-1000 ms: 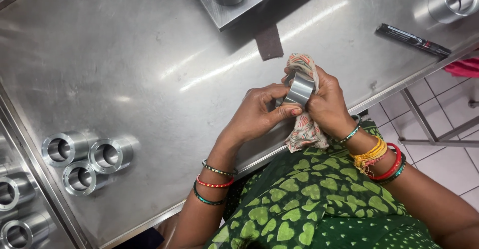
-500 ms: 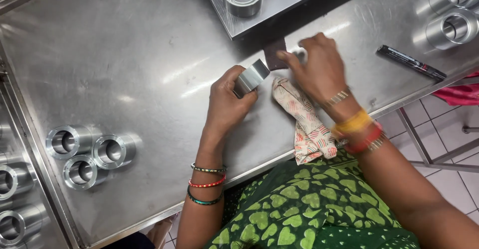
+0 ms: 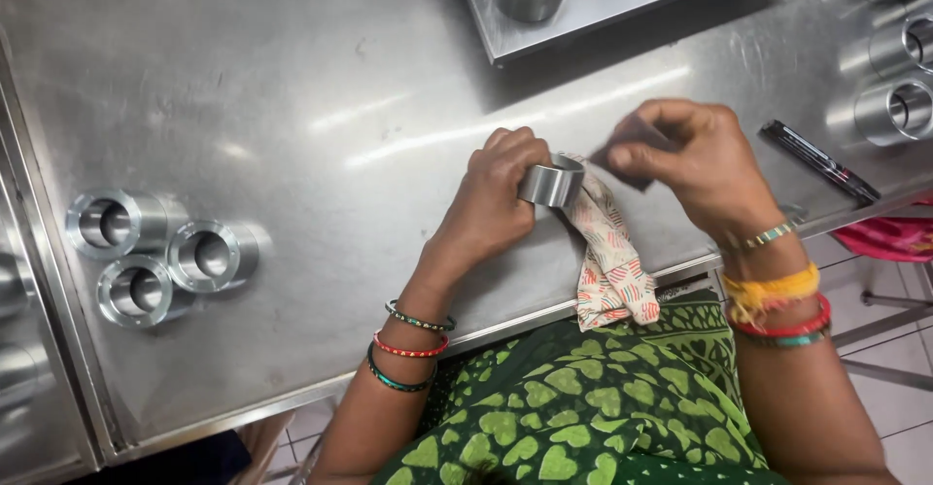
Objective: Inspecting cylindrical metal parts, wiping them with a cloth, sanding edges with a small block, and marking them with a pen.
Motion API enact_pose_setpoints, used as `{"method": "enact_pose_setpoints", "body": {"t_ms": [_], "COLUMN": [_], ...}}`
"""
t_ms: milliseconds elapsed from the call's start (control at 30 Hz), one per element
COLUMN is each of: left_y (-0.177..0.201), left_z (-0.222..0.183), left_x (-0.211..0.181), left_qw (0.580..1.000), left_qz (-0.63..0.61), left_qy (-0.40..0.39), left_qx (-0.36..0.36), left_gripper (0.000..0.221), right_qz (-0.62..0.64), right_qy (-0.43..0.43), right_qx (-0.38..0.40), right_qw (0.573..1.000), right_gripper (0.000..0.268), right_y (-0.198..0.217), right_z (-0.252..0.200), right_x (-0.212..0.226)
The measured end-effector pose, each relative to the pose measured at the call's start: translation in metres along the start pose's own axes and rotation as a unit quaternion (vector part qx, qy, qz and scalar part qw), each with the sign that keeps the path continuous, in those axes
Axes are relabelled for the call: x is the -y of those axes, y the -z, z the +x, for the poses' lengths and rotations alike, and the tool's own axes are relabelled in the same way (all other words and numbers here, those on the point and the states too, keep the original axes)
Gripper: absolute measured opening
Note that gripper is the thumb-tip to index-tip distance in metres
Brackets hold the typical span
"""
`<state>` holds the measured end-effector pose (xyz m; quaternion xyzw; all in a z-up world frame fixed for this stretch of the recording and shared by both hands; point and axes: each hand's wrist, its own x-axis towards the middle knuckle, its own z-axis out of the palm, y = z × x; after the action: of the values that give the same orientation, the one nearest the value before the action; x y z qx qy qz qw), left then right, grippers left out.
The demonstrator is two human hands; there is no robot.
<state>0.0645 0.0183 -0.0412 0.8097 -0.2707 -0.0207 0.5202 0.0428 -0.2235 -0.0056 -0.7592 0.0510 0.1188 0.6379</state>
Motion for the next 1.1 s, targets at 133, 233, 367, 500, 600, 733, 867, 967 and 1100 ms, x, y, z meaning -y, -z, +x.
{"method": "enact_pose_setpoints", "body": {"t_ms": [133, 233, 367, 500, 600, 733, 867, 967, 1100], "left_y": [-0.002, 0.0, -0.004, -0.008, -0.014, -0.035, -0.043, -0.04, -0.02], "left_z": [-0.002, -0.003, -0.005, 0.001, 0.004, -0.009, -0.013, -0.012, -0.01], "left_x": [-0.002, -0.004, -0.004, -0.009, -0.004, 0.017, 0.022, 0.021, 0.004], "left_qw": [1.0, 0.999, 1.0, 0.994, 0.974, 0.919, 0.882, 0.885, 0.934], "left_qz": [-0.01, -0.015, -0.008, -0.031, -0.175, -0.365, -0.425, -0.411, -0.276], "left_qy": [0.004, 0.009, -0.007, -0.066, -0.032, 0.049, 0.081, 0.057, -0.039], "left_qx": [0.024, 0.04, 0.016, -0.079, -0.143, -0.14, -0.187, -0.212, -0.222], "left_gripper": [0.033, 0.033, 0.031, 0.031, 0.029, 0.026, 0.04, 0.04, 0.03], "right_qz": [-0.021, -0.056, -0.135, -0.189, -0.177, -0.199, -0.179, -0.106, 0.039], "right_qy": [0.018, -0.005, -0.019, 0.099, 0.186, 0.237, 0.263, 0.24, 0.094], "right_qx": [0.08, 0.14, 0.146, 0.116, 0.097, 0.069, 0.037, 0.035, 0.035], "right_qw": [0.996, 0.989, 0.98, 0.97, 0.962, 0.948, 0.947, 0.964, 0.994], "right_gripper": [0.023, 0.03, 0.027, 0.023, 0.025, 0.027, 0.028, 0.026, 0.034], "right_y": [-0.017, -0.022, -0.028, -0.031, -0.049, -0.083, -0.094, -0.095, -0.097], "right_z": [-0.009, -0.007, -0.009, -0.018, -0.035, -0.048, -0.049, -0.05, -0.046], "right_x": [0.02, 0.015, 0.022, 0.02, 0.011, 0.003, 0.004, 0.001, 0.0]}}
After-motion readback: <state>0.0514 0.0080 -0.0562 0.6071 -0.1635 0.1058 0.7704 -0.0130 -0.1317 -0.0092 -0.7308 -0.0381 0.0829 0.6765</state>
